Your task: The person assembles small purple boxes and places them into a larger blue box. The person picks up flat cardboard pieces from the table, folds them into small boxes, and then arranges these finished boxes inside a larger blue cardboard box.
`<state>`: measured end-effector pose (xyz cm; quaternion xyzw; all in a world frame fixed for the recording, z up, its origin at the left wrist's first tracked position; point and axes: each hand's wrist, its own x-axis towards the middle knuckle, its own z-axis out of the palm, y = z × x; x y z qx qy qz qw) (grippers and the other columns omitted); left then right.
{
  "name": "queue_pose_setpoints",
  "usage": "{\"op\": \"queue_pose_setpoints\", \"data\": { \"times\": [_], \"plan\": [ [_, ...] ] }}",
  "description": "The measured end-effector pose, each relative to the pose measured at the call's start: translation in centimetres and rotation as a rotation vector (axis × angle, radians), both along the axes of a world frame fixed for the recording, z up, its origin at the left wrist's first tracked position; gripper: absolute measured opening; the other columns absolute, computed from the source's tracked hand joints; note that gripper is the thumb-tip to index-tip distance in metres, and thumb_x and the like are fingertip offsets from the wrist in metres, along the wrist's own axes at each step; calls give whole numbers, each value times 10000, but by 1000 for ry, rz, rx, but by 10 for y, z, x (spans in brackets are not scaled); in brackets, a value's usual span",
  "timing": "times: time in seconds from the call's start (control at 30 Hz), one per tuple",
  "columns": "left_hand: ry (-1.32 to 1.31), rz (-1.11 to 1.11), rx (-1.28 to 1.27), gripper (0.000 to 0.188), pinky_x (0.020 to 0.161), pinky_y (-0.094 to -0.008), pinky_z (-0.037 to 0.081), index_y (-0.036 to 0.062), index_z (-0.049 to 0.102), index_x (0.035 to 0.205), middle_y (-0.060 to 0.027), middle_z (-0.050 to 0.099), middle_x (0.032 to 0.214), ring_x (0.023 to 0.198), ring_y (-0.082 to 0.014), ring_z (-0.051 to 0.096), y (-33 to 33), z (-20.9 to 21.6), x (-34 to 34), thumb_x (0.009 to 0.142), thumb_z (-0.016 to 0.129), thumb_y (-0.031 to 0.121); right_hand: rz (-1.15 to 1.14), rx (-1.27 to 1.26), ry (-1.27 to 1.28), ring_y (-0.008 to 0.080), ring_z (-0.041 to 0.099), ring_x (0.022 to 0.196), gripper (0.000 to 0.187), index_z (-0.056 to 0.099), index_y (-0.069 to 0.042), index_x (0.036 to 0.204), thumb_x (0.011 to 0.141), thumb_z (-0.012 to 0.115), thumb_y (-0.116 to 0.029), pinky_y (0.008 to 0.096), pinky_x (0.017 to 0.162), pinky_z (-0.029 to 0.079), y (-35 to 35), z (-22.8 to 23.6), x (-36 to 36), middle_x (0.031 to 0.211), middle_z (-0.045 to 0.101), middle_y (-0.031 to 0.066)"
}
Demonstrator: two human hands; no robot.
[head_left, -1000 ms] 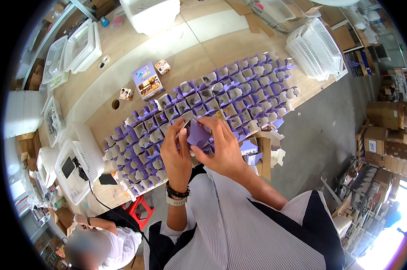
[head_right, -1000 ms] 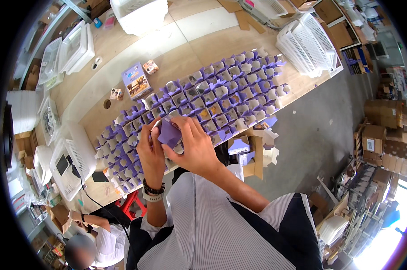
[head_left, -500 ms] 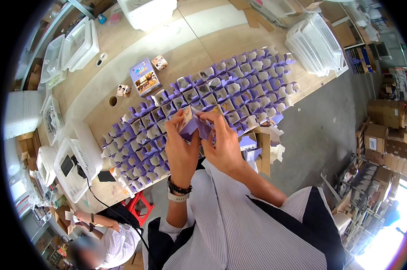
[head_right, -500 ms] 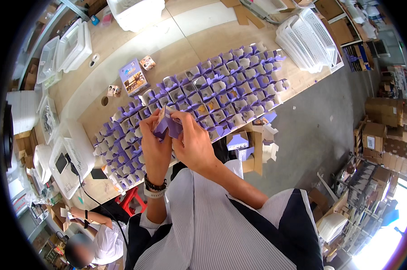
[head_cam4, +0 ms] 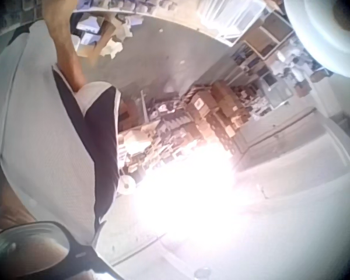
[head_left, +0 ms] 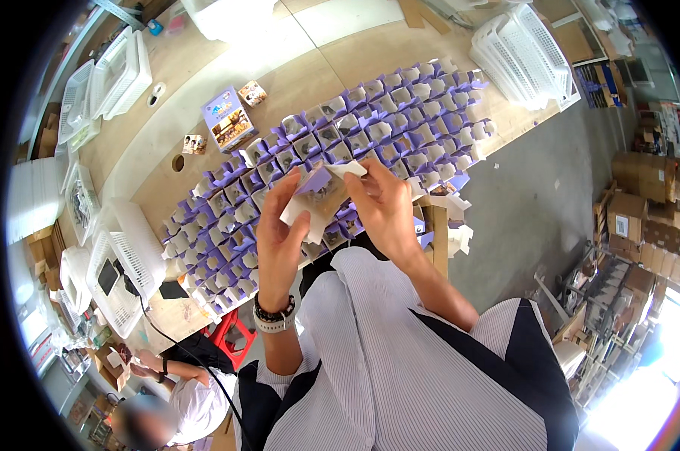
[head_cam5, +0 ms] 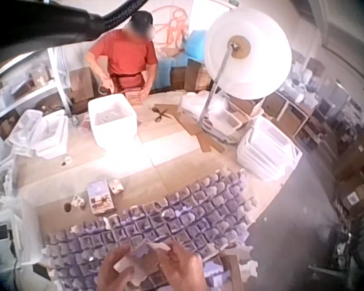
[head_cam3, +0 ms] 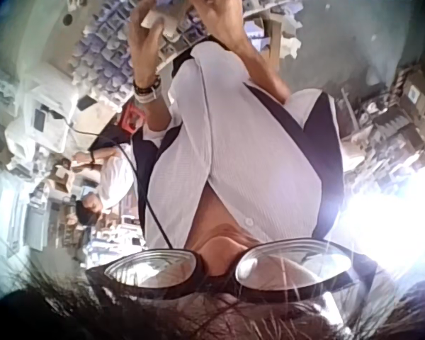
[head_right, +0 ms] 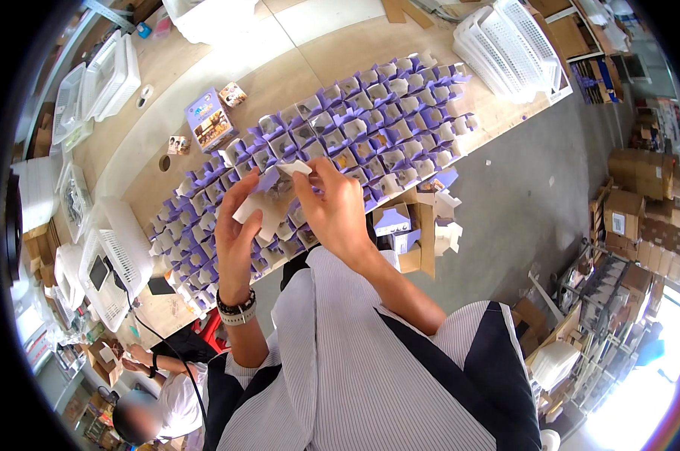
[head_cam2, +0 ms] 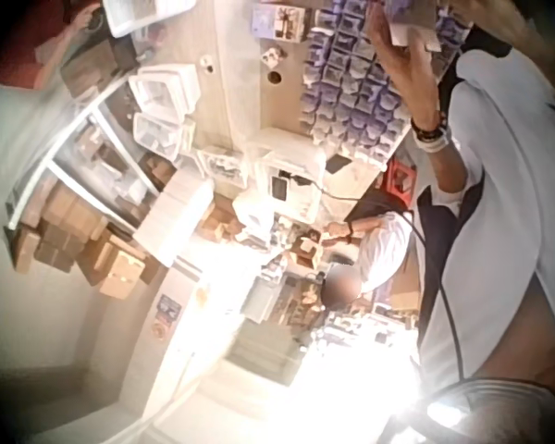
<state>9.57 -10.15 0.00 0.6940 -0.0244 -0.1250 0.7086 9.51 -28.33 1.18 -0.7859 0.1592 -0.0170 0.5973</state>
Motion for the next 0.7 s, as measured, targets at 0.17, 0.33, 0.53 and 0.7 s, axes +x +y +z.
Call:
{"op": "queue_pose_setpoints", "data": {
  "times": [0.17,0.33,0.53,0.7],
  "plan": [
    [34,-30,3,451,1036,-304,480,9,550,1410,-132,544,1518,1430,-250,489,-12,9,5,961,575,-21,-7,10,4,322,774,801,205,649,43,1043,957,681,-141,363,673,599,-14,-9,1,831,741,201],
    [-25,-47,143,434,871,-257,545,18,554,1404,-125,562,1490,1369,-217,538,-33,-1,6,971,580,-12,15,-22,-95,338,763,795,177,662,5,1072,945,685,-116,373,709,621,-23,-18,-6,965,761,167],
    [67,-114,120,469,1162,-365,381,-1,487,1472,-135,494,1549,1431,-236,466,-67,-17,9,1011,562,39,-53,-62,8,241,727,805,182,688,28,1084,955,684,-100,343,722,602,-65,-26,-8,984,736,156],
    [51,-217,183,498,1087,-434,493,61,474,1501,-151,486,1544,1395,-284,513,-100,-15,16,1015,584,71,-224,-215,60,237,686,646,203,683,42,994,932,701,-150,374,627,535,-158,-85,1,754,697,184]
  ]
}}
